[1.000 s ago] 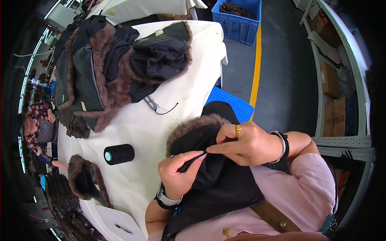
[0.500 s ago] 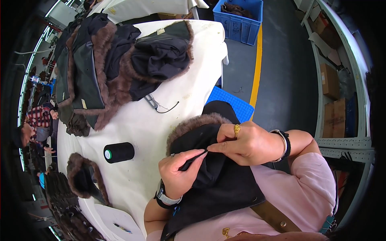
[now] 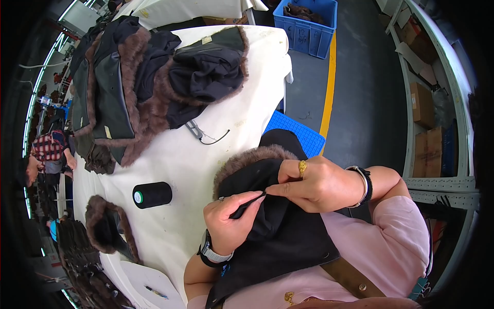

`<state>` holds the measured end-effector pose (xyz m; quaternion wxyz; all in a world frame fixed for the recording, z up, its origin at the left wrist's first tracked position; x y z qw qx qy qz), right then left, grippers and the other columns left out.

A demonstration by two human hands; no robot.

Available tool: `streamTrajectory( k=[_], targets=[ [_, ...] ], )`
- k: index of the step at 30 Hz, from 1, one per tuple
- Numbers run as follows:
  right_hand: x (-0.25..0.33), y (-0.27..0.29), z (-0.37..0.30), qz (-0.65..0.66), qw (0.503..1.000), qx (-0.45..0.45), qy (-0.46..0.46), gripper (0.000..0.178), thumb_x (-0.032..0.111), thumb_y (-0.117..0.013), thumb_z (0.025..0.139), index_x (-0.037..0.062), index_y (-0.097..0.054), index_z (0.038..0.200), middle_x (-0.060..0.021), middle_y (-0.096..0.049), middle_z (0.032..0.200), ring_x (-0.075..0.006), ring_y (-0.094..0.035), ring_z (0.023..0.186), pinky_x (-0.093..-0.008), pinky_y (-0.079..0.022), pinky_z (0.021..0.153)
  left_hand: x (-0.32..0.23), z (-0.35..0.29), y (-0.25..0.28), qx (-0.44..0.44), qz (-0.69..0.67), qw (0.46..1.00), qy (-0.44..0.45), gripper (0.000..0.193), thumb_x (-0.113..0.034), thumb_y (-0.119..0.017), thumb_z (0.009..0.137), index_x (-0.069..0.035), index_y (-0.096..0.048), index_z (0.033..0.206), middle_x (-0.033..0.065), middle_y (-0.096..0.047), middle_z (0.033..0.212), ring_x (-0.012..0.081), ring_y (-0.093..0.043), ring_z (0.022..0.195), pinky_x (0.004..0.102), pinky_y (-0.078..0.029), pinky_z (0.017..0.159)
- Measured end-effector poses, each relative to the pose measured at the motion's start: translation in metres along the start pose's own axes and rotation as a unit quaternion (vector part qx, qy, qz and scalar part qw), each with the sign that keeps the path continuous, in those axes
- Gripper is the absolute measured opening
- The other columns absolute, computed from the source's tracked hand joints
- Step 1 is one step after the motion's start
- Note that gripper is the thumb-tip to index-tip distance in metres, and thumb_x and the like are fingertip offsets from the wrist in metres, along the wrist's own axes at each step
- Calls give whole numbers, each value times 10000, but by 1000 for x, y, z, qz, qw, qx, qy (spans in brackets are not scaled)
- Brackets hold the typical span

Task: The recorder is hand-sewing and finishing a black leather and fur hat at a workbench.

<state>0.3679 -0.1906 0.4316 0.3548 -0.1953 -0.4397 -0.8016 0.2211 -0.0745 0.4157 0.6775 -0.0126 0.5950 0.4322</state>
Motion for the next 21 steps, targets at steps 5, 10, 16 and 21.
streamTrajectory(
  k=[5, 10, 16, 21],
  targets=[
    [0, 0, 0, -8, 1000, 4, 8, 322, -67, -702, 724, 20, -740, 1031, -76, -586, 808, -197, -571, 544, -304, -452, 470, 1, 0, 0, -1, -5, 1000, 3, 165, 11, -803, 742, -36, -755, 893, 92, -741, 796, 188, -705, 644, 251, -506, 586],
    [0, 0, 0, -9, 1000, 15, 10, 332, -69, -698, 719, 20, -737, 1037, -75, -582, 805, -196, -566, 532, -304, -454, 470, -1, 1, 0, 3, -3, 1000, 8, 162, 14, -799, 745, -33, -754, 893, 94, -736, 782, 186, -699, 633, 250, -505, 584],
    [2, -2, 0, -22, 999, 24, 9, 340, -77, -689, 698, 16, -735, 1022, -74, -568, 793, -194, -558, 516, -307, -449, 456, -1, 0, -1, 0, 2, 1000, 4, 161, 17, -800, 743, -30, -752, 889, 94, -735, 778, 188, -699, 632, 251, -506, 584],
    [5, -2, 1, -36, 999, 5, 9, 333, -75, -693, 689, 11, -736, 1008, -69, -552, 772, -187, -553, 507, -307, -440, 441, -1, 0, -1, -3, 3, 1000, 3, 167, 21, -802, 738, -30, -752, 889, 94, -734, 777, 188, -700, 634, 252, -507, 585]
  ],
)
Point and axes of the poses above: each hand's wrist, its own z-axis towards the middle knuckle, its own y-axis out of the back of the hand, x = y × z, the point moved 5 cm from there along z, towards the middle knuckle
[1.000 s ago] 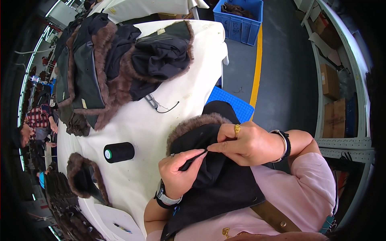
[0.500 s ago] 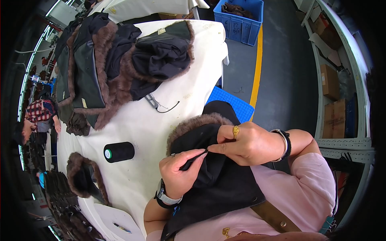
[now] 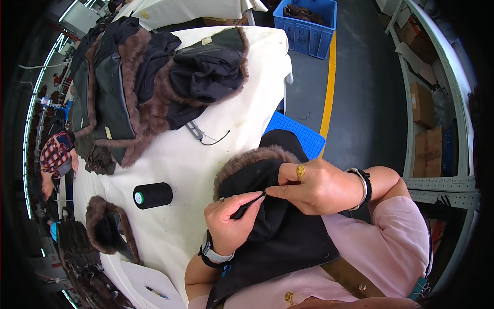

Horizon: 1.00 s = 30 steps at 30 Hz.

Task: The recorder is hand-sewing and finishing a black leather and fur hat at a workbench.

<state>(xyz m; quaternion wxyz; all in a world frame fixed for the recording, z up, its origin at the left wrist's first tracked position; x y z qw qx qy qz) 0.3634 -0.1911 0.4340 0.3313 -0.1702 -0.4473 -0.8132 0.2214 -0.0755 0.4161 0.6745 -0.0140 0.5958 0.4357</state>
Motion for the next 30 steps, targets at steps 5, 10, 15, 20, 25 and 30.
streamTrajectory(
  k=[5, 10, 15, 20, 25, 30],
  targets=[
    [2, -3, 0, -20, 1000, -4, -5, 334, -78, -691, 682, 13, -739, 999, -66, -547, 761, -182, -554, 509, -305, -432, 427, 1, -1, 0, -1, 1, 1000, 1, 168, 24, -802, 737, -29, -752, 888, 96, -735, 781, 188, -701, 638, 251, -507, 587],
    [2, -6, -3, -25, 999, -19, -14, 339, -104, -675, 685, 9, -739, 997, -72, -548, 760, -176, -561, 510, -295, -455, 456, 1, -1, 1, -6, -5, 1000, 6, 164, 19, -801, 746, -27, -752, 895, 96, -741, 793, 179, -704, 647, 247, -507, 593],
    [-16, -14, -9, 170, 979, -65, -93, 246, -121, -643, 801, -8, -737, 999, -72, -581, 789, -157, -681, 635, -250, -515, 575, 4, -2, 1, -7, -25, 1000, 13, 167, 19, -796, 752, -31, -756, 906, 89, -747, 802, 161, -703, 653, 240, -507, 598],
    [-18, -18, -12, 225, 962, -64, -137, 190, -92, -653, 841, -12, -739, 990, -71, -599, 805, -154, -702, 671, -248, -519, 591, 5, -4, 1, -11, -36, 999, 17, 167, 17, -796, 753, -28, -756, 909, 91, -748, 802, 149, -700, 653, 234, -502, 594],
    [-16, -15, -10, 207, 968, -68, -123, 190, -99, -654, 838, -13, -740, 984, -70, -604, 790, -144, -697, 658, -242, -511, 587, 6, -5, 0, -12, -49, 998, 23, 166, 17, -796, 751, -21, -755, 907, 87, -745, 791, 135, -687, 637, 225, -493, 587],
    [-15, -16, -12, 207, 967, -93, -117, 185, -100, -656, 841, -20, -737, 986, -59, -614, 768, -134, -687, 651, -229, -501, 592, 5, -4, -1, -14, -60, 998, 26, 156, 19, -793, 755, -16, -754, 902, 87, -742, 778, 123, -676, 629, 221, -485, 580]
  ],
)
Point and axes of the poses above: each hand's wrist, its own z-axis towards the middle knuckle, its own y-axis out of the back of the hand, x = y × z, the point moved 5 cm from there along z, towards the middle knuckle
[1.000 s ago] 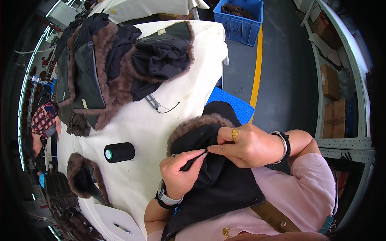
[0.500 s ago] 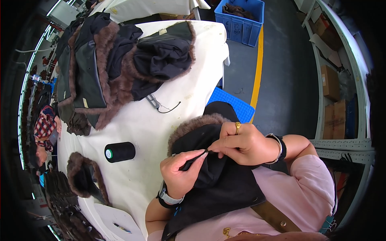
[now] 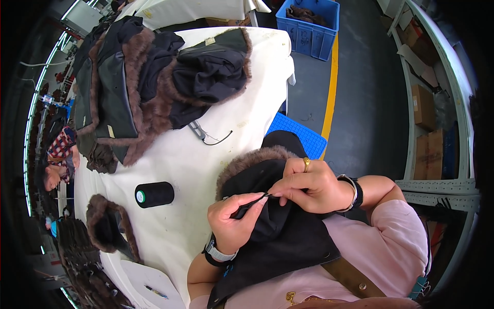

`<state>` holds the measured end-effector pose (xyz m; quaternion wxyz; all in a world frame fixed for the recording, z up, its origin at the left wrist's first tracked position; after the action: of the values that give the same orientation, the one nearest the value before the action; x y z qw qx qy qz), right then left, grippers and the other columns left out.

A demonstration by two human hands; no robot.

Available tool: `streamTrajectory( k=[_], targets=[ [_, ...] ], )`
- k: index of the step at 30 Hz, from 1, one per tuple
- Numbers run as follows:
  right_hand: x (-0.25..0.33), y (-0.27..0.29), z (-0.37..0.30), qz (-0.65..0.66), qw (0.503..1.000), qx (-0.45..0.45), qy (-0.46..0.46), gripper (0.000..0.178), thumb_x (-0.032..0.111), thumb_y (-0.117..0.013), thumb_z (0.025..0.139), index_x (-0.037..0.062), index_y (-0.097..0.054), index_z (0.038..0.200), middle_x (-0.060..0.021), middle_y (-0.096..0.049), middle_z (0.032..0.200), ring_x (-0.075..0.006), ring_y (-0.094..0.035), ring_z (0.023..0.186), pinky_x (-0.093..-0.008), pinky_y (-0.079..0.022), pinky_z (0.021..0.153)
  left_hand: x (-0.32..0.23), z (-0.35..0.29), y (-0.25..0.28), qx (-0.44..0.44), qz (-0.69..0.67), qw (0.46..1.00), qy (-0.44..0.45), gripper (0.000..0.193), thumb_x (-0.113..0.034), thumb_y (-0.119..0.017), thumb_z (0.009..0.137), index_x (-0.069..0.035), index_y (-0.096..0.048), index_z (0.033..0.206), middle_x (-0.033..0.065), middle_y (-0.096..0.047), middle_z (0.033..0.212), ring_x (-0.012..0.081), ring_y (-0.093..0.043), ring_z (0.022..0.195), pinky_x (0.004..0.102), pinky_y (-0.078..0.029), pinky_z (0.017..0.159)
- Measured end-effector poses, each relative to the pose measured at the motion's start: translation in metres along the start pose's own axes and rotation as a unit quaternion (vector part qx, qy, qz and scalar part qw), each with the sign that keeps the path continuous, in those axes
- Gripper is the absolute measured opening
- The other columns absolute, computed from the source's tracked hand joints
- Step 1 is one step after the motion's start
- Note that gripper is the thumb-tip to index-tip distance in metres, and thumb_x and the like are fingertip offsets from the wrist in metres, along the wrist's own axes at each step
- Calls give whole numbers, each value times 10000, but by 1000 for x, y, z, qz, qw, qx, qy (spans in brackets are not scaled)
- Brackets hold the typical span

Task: The recorder is hand-sewing and finishing a black leather and fur hat at a workbench.

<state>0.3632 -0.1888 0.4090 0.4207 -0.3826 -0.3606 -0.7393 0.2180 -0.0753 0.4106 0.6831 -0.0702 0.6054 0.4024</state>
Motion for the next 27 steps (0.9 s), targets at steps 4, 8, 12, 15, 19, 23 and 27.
streamTrajectory(
  k=[4, 8, 12, 15, 19, 23, 27],
  targets=[
    [-7, -1, -2, 36, 999, 2, -5, 178, -105, -650, 851, -25, -733, 987, -66, -621, 796, -142, -702, 659, -229, -509, 594, 2, -1, 0, -1, -19, 1000, 3, 151, 22, -792, 759, -9, -753, 902, 87, -738, 766, 103, -660, 619, 211, -468, 567],
    [-10, -2, -3, 74, 997, 9, -20, 163, -112, -636, 864, -35, -725, 977, -69, -617, 811, -165, -719, 663, -223, -524, 584, 4, -2, -1, 2, -20, 1000, 4, 155, 20, -794, 756, -14, -756, 903, 78, -734, 755, 89, -638, 601, 209, -449, 551],
    [-9, -3, -3, 77, 997, -1, -28, 147, -95, -619, 876, -11, -710, 955, -63, -592, 795, -144, -708, 656, -243, -523, 557, 3, -4, -1, 5, -12, 1000, 0, 165, 15, -795, 755, -23, -761, 911, 67, -730, 745, 77, -617, 587, 212, -433, 538],
    [-11, -4, -2, 75, 996, 2, -36, 133, -92, -623, 876, -12, -708, 940, -60, -598, 775, -143, -706, 652, -241, -520, 549, 3, -3, -1, 12, -9, 1000, 6, 165, 13, -794, 757, -25, -762, 915, 66, -731, 752, 78, -620, 594, 212, -435, 542],
    [-11, -5, -1, 77, 996, 6, -48, 110, -77, -634, 879, -13, -708, 929, -62, -608, 776, -140, -704, 647, -239, -520, 545, 1, -2, -1, 22, -14, 999, 34, 95, 27, -766, 780, 23, -738, 871, 78, -730, 757, 99, -670, 680, 218, -506, 638],
    [-14, -9, 0, 132, 985, 2, -114, 45, -58, -652, 878, -25, -679, 892, -70, -624, 796, -143, -703, 636, -233, -515, 534, 3, -1, -1, 13, -23, 999, 29, 100, 28, -767, 777, 27, -737, 872, 81, -730, 760, 100, -669, 681, 219, -505, 637],
    [-17, -9, 1, 147, 983, 1, -113, 25, -46, -664, 876, -29, -652, 862, -70, -628, 796, -144, -701, 628, -225, -512, 528, 4, -2, 0, 13, -19, 999, 26, 99, 31, -762, 778, 31, -735, 873, 82, -729, 764, 104, -668, 682, 223, -507, 639]
  ],
)
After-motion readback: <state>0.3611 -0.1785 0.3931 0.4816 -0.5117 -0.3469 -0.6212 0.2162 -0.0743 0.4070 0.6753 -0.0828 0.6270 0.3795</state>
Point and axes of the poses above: each hand's wrist, its own z-axis towards the middle knuckle, its own y-axis out of the back of the hand, x = y × z, the point moved 5 cm from there along z, towards the middle knuckle
